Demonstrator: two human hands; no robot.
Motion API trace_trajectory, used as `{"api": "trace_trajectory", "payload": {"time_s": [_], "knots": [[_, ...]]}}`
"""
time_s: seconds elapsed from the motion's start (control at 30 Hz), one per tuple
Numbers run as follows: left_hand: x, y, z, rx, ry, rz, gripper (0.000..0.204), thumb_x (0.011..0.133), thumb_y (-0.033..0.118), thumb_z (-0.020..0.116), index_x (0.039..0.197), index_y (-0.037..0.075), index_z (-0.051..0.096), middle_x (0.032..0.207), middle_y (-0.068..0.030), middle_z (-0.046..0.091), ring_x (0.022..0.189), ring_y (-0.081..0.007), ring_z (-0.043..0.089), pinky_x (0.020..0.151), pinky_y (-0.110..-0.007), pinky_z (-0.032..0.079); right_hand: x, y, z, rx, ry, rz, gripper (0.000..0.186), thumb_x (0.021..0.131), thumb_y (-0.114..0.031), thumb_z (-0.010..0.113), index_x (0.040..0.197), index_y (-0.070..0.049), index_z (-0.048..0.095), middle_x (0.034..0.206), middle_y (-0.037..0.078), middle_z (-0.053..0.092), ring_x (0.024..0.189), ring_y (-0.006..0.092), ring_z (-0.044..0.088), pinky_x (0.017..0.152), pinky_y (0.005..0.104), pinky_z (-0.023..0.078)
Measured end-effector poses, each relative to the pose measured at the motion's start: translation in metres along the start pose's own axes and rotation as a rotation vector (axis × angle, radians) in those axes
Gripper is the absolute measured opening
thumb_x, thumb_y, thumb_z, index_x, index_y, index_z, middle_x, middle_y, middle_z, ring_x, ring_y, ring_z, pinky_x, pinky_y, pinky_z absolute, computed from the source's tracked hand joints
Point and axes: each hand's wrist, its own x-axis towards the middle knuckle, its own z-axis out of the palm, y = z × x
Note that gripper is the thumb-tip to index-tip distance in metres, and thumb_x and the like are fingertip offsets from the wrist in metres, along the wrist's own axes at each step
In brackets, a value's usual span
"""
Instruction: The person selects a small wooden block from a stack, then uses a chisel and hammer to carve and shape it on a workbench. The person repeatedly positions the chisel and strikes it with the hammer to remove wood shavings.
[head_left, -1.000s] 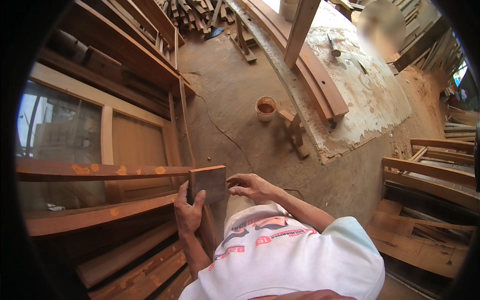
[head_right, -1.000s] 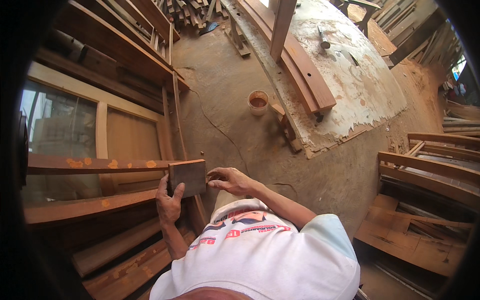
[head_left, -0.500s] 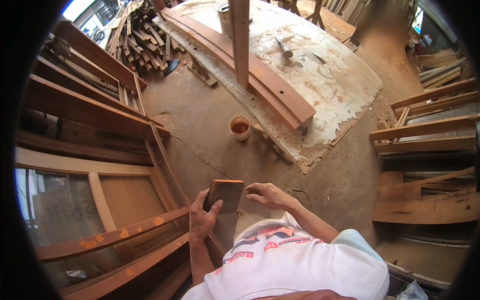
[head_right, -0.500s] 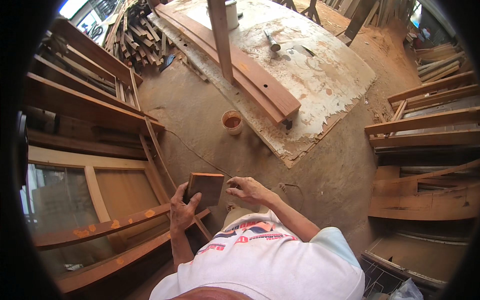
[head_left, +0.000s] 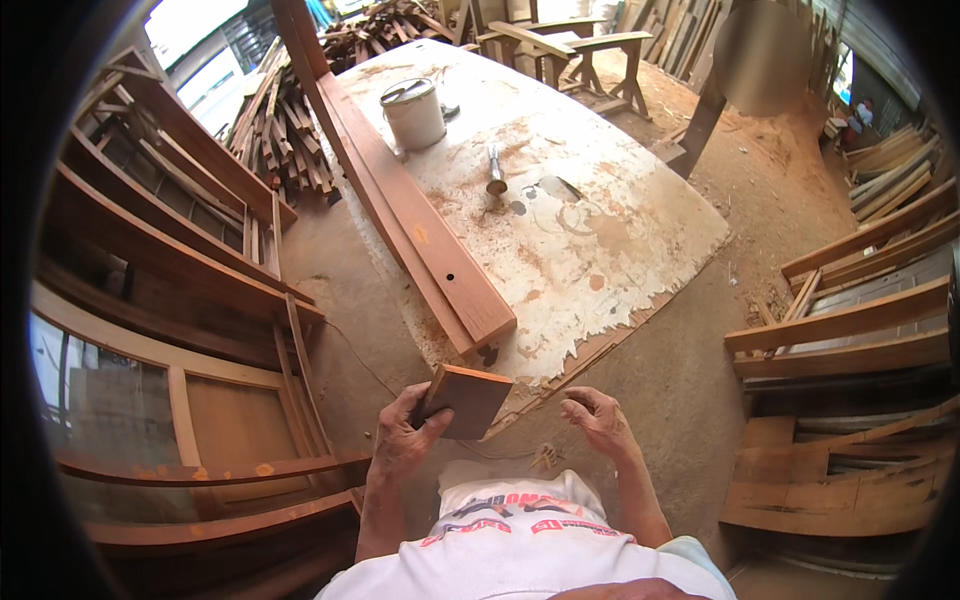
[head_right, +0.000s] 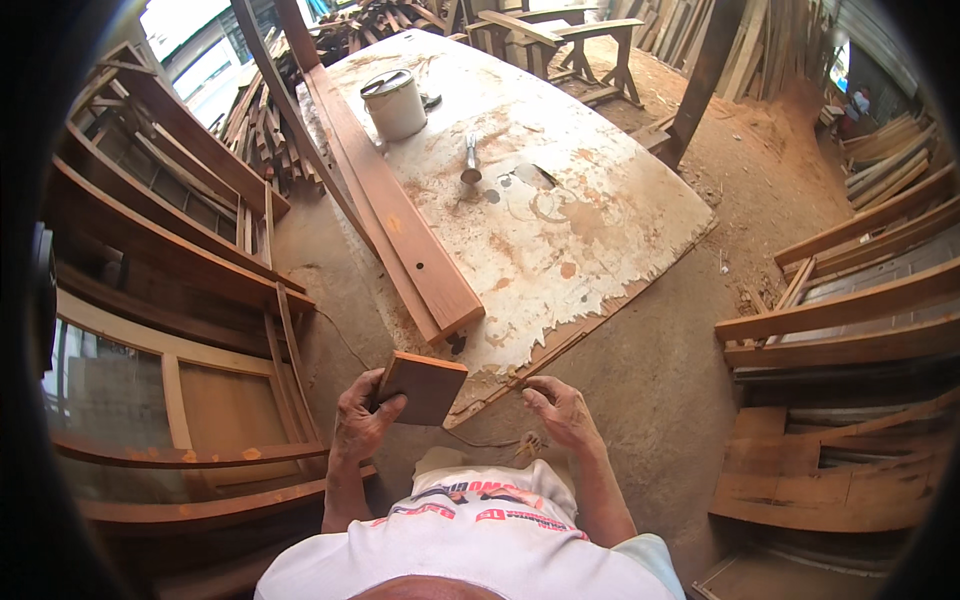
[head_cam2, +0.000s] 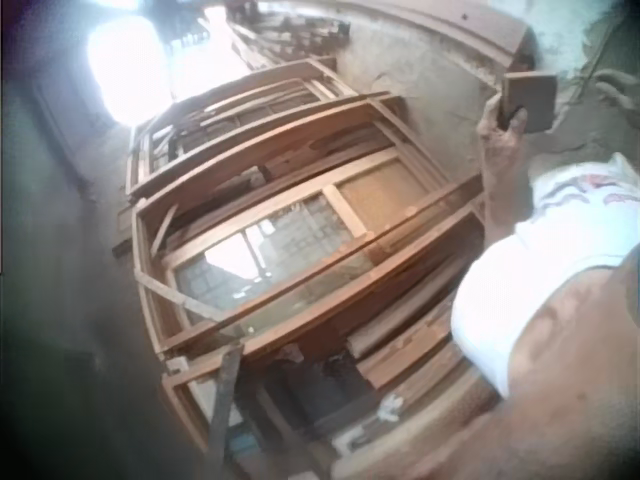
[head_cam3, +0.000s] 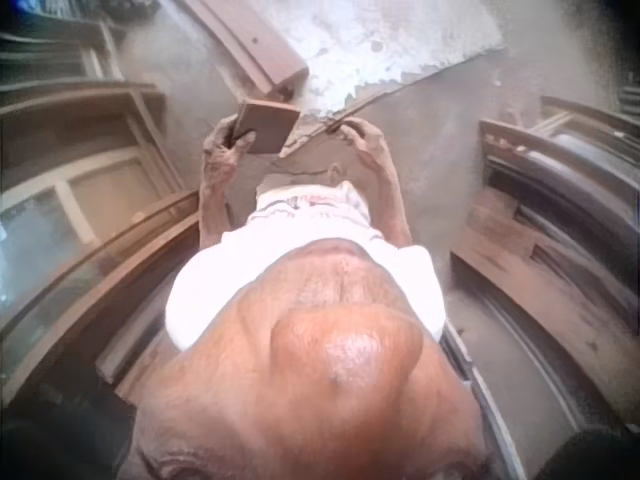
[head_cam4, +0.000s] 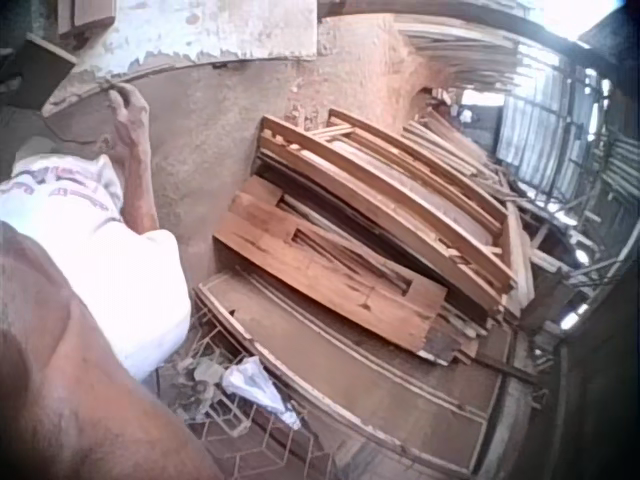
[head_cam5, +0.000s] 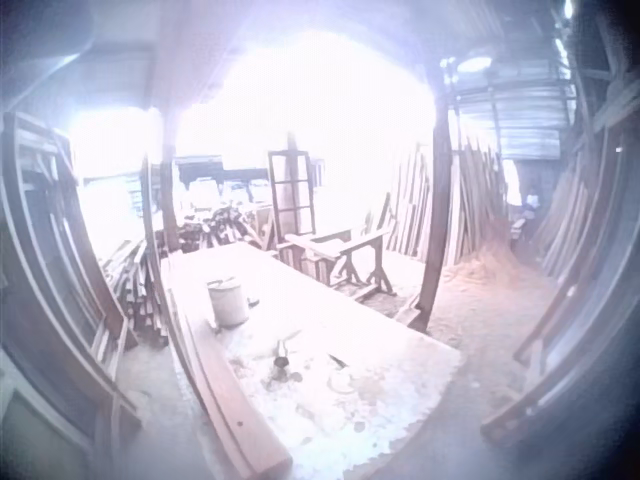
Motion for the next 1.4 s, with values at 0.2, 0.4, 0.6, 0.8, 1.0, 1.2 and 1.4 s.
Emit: {"api": "trace_trajectory", "payload": {"time_s": [0.2, 0.4, 0.6, 0.8, 1.0, 1.2, 1.4], "knots": [[0.048, 0.026, 0.066, 0.079, -0.187, -0.006, 0.047, 0.094, 0.025, 0.083, 0.129, 0.0, 0.066, 0.106, -0.0067, 0.074, 0.095, -0.0111, 0.067, 0.084, -0.029, 0.056, 0.036, -0.005, -0.07, -0.119, 0.146, -0.106, 0.047, 0.103, -0.032, 0.069, 0.128, 0.007, 0.066, 0.107, 0.018, 0.076, 0.094, 0.02, 0.074, 0.083, 0.0337, 0.059], [0.095, -0.003, 0.137, 0.199, -0.377, 0.278, 0.048, 0.094, 0.026, 0.082, 0.129, -0.001, 0.065, 0.112, -0.0188, 0.074, 0.103, -0.0303, 0.073, 0.09, -0.04, 0.056, 0.029, 0.003, -0.09, 0.297, 0.017, -0.175, 0.073, 0.102, -0.057, 0.063, 0.139, 0.006, 0.06, 0.124, 0.017, 0.071, 0.112, 0.0245, 0.07, 0.094, 0.0366, 0.056], [0.122, 0.005, 0.195, 0.069, -0.476, 0.139, 0.043, 0.098, 0.027, 0.075, 0.129, 0.0, 0.064, 0.116, -0.0198, 0.073, 0.106, -0.0337, 0.072, 0.091, -0.042, 0.056, 0.023, 0.012, -0.119, 0.265, 0.055, -0.183, 0.055, 0.1, -0.03, 0.076, 0.139, 0.005, 0.061, 0.128, 0.013, 0.07, 0.12, 0.0208, 0.065, 0.105, 0.0357, 0.05], [0.167, 0.015, 0.269, 0.092, -0.431, 0.086, 0.048, 0.098, 0.03, 0.075, 0.136, 0.001, 0.063, 0.12, -0.0191, 0.073, 0.112, -0.033, 0.071, 0.097, -0.042, 0.055, 0.067, 0.022, -0.208, 0.278, 0.044, -0.136, 0.033, 0.099, -0.01, 0.076, 0.128, 0.004, 0.068, 0.118, 0.01, 0.073, 0.108, 0.0167, 0.067, 0.095, 0.0314, 0.054], [0.196, 0.044, 0.337, 0.06, -0.332, 0.064, 0.057, 0.092, 0.032, 0.083, 0.136, 0.002, 0.065, 0.123, -0.0179, 0.072, 0.114, -0.0267, 0.069, 0.1, -0.039, 0.054, 0.115, -0.005, -0.303, 0.158, -0.056, -0.208, 0.029, 0.099, -0.008, 0.075, 0.125, 0.001, 0.069, 0.115, 0.007, 0.074, 0.104, 0.0142, 0.067, 0.092, 0.0294, 0.054], [0.248, 0.053, 0.314, 0.04, -0.189, 0.05, 0.084, 0.086, 0.045, 0.088, 0.152, 0.005, 0.054, 0.137, -0.0157, 0.067, 0.126, -0.0254, 0.064, 0.11, -0.042, 0.052, 0.169, 0.002, -0.335, 0.28, -0.059, -0.307, 0.028, 0.099, -0.006, 0.075, 0.125, 0.0, 0.069, 0.114, 0.006, 0.074, 0.105, 0.0125, 0.066, 0.092, 0.0281, 0.053], [0.391, -0.02, 0.237, 0.515, 0.332, -0.084, 0.078, 0.091, 0.051, 0.08, 0.146, 0.0, 0.057, 0.139, -0.0235, 0.065, 0.133, -0.034, 0.061, 0.11, -0.045, 0.051, 0.212, -0.011, -0.33, 0.199, -0.015, -0.215, 0.029, 0.098, -0.009, 0.077, 0.124, 0.001, 0.069, 0.107, 0.006, 0.075, 0.099, 0.013, 0.069, 0.088, 0.0291, 0.056]]}}
